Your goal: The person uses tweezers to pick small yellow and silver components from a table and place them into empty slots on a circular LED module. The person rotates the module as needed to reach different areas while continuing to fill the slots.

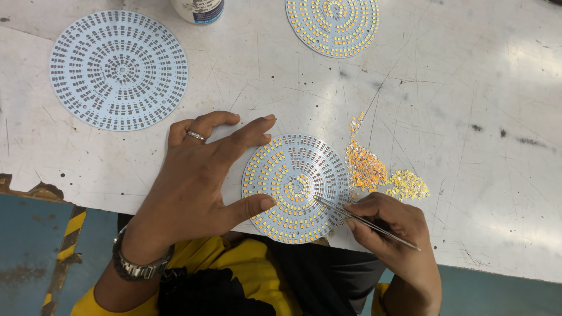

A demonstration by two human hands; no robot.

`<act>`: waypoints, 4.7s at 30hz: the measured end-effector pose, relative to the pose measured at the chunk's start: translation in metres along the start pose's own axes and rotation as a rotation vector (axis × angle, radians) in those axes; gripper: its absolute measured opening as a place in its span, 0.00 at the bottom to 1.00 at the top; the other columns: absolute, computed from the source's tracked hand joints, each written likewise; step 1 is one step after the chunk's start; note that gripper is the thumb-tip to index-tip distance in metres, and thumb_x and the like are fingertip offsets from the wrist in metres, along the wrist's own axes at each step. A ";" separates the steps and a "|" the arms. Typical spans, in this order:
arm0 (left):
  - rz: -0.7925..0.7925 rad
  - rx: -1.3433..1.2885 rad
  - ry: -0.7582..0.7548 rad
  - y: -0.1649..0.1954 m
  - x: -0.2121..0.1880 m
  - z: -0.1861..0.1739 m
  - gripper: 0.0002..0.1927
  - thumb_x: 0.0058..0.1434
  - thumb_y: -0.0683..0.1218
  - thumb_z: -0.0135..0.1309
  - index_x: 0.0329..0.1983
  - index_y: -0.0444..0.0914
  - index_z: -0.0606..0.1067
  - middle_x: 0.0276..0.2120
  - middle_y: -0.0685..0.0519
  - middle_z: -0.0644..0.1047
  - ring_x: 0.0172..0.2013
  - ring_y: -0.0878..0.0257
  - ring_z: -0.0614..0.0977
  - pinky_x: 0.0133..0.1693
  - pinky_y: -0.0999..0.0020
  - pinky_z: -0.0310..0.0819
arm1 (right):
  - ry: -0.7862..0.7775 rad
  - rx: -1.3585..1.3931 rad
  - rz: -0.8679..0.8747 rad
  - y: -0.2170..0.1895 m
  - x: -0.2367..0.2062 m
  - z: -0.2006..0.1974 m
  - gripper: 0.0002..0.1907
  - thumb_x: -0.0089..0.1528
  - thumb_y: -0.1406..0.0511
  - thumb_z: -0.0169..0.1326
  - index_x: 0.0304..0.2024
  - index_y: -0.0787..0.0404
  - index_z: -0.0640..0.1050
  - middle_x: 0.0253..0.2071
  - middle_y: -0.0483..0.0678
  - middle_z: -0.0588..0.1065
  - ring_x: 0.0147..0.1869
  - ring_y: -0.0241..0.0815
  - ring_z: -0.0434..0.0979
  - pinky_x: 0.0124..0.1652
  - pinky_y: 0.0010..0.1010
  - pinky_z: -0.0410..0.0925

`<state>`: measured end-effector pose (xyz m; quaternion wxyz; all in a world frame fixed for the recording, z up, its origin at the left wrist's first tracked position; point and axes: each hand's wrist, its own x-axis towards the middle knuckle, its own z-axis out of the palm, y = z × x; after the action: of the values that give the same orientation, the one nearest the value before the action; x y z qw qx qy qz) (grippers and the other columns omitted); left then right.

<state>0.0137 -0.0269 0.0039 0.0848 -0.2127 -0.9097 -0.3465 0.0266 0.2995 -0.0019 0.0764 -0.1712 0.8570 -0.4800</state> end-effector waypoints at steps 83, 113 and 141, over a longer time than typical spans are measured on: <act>0.328 -0.083 -0.208 0.151 -0.040 -0.039 0.13 0.66 0.53 0.56 0.31 0.39 0.76 0.24 0.51 0.76 0.26 0.53 0.80 0.27 0.59 0.70 | -0.211 1.129 -0.440 0.026 -0.101 0.017 0.19 0.73 0.61 0.50 0.51 0.75 0.78 0.44 0.73 0.79 0.47 0.66 0.85 0.48 0.58 0.79; 0.305 -0.313 -0.048 0.091 0.107 -0.076 0.20 0.75 0.57 0.50 0.33 0.38 0.72 0.27 0.57 0.80 0.26 0.74 0.83 0.27 0.76 0.77 | 0.189 1.379 -0.259 0.021 -0.111 -0.035 0.20 0.70 0.56 0.51 0.60 0.58 0.78 0.58 0.55 0.77 0.73 0.57 0.70 0.70 0.80 0.47; -0.467 -0.874 0.183 -0.045 -0.039 -0.027 0.42 0.72 0.66 0.40 0.79 0.40 0.47 0.62 0.29 0.70 0.26 0.57 0.86 0.17 0.81 0.65 | 0.116 1.414 -0.011 -0.027 -0.016 0.045 0.23 0.71 0.57 0.47 0.65 0.60 0.70 0.61 0.55 0.74 0.74 0.56 0.66 0.66 0.77 0.53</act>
<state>0.0284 -0.0880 -0.0143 -0.0124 0.0123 -0.6917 -0.7219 0.0608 0.2566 -0.0032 0.1213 -0.0590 0.3419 -0.9300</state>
